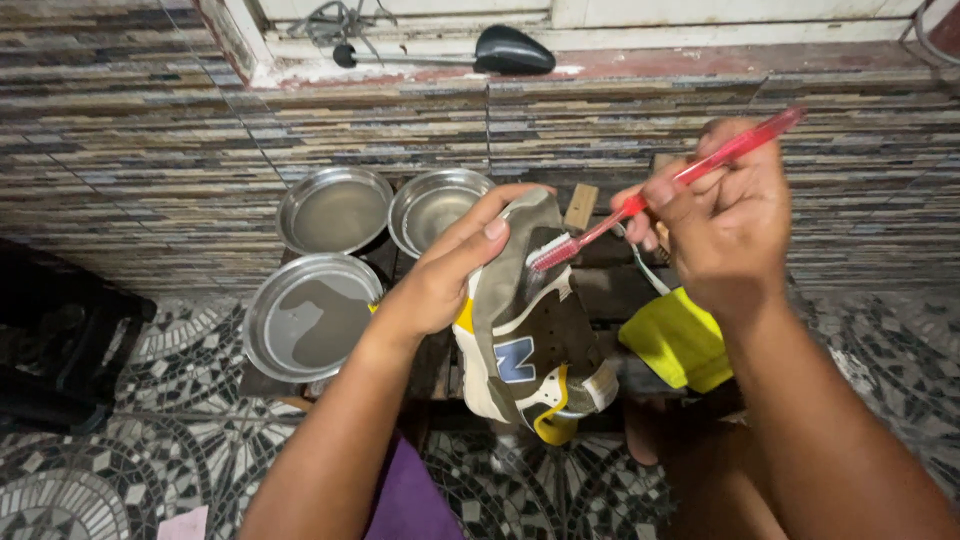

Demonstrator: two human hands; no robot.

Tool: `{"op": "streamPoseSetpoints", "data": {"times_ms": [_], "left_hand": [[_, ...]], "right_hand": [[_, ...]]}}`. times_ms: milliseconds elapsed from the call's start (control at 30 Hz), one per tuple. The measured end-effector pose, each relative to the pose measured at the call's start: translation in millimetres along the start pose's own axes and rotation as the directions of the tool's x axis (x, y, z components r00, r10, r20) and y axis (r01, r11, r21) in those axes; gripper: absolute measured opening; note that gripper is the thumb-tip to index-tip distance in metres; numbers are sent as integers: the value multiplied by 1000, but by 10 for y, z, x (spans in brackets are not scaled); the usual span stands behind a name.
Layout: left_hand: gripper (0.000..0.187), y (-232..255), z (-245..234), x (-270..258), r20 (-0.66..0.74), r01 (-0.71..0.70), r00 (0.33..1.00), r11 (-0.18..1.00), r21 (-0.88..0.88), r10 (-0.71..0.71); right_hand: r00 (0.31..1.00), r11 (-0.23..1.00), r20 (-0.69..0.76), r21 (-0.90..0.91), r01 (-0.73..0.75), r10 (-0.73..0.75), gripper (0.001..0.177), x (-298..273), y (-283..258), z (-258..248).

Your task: Using a toothbrush to clean the midsole and side details of a sneaker with water or cleaning solution.

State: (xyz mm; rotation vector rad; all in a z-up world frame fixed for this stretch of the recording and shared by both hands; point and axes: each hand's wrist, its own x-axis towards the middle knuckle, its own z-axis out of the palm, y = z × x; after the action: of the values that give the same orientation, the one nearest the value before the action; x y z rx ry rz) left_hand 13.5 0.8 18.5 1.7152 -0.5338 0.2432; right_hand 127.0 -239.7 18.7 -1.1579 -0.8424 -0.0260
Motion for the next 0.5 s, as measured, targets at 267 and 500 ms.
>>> {"op": "streamPoseSetpoints", "data": {"times_ms": [267,500], "left_hand": [[56,-58,1,4,-38,33,999,998,-46,-35],[54,-106,6,15,-56,95,993,985,-142,-104]], "right_hand": [[989,992,68,-5,-129,129,40,-88,-13,37],[986,977,147,-210,-43,75,39,-226,-98,292]]}}
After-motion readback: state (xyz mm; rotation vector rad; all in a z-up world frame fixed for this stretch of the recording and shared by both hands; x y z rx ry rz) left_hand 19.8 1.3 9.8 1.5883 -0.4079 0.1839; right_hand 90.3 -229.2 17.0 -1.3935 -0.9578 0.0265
